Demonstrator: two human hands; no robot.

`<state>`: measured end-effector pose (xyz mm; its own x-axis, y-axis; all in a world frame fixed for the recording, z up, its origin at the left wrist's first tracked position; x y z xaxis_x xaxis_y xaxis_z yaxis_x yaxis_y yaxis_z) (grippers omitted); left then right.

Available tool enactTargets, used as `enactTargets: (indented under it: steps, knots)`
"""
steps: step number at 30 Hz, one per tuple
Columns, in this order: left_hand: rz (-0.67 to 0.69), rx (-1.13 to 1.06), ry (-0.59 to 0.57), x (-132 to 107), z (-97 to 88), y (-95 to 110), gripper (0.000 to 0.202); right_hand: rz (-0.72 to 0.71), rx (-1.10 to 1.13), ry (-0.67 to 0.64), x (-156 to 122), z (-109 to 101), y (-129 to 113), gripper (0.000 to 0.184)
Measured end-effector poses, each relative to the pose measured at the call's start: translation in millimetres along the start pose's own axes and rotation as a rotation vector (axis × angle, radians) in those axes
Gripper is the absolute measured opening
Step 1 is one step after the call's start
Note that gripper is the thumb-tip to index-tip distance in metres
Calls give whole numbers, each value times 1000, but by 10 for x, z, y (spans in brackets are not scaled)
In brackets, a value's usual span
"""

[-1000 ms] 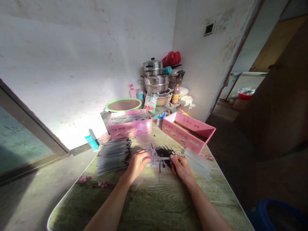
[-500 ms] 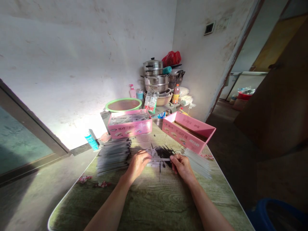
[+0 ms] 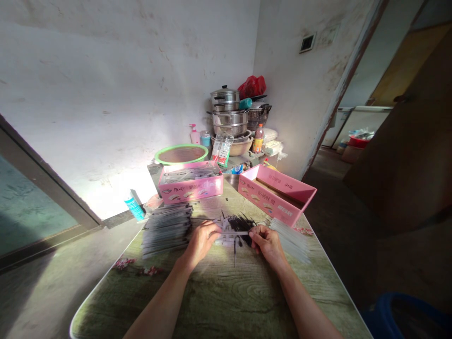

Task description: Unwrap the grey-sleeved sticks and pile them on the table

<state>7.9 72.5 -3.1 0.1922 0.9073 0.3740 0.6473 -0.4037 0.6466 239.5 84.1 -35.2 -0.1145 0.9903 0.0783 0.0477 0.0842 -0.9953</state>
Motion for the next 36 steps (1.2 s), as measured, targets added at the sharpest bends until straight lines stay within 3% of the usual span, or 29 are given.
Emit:
enactTargets:
  steps: [7,16,24,32,36]
  knots:
    - [4,12,-12,5,7,0,10,-1,-58,-12,-7,11,-31,42]
    - [5,-5,-10,14,0,48,10,-40,35,-16,17,2,-3,36]
    - [10,5,0,2,-7,4,10,11,-132,8,-10,-43,-36,47]
    - [19,-8,-8,8,-8,30,9,29,-82,-63,-3,5,-18,42]
    - [3,2,-8,18,-12,50,9,16,-43,-9,-2,-24,-38,36]
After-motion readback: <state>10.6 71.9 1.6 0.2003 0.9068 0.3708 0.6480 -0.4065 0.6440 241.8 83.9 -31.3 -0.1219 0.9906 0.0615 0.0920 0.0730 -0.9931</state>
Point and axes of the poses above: each hand's wrist, its own x-axis towards the middle knuckle, its own z-axis out of the palm, y = z × x, the point moved 6 cm from there along x, towards the middle knuckle, and after that the axes turned 2 degrees about -z, right-handed, at the moved point
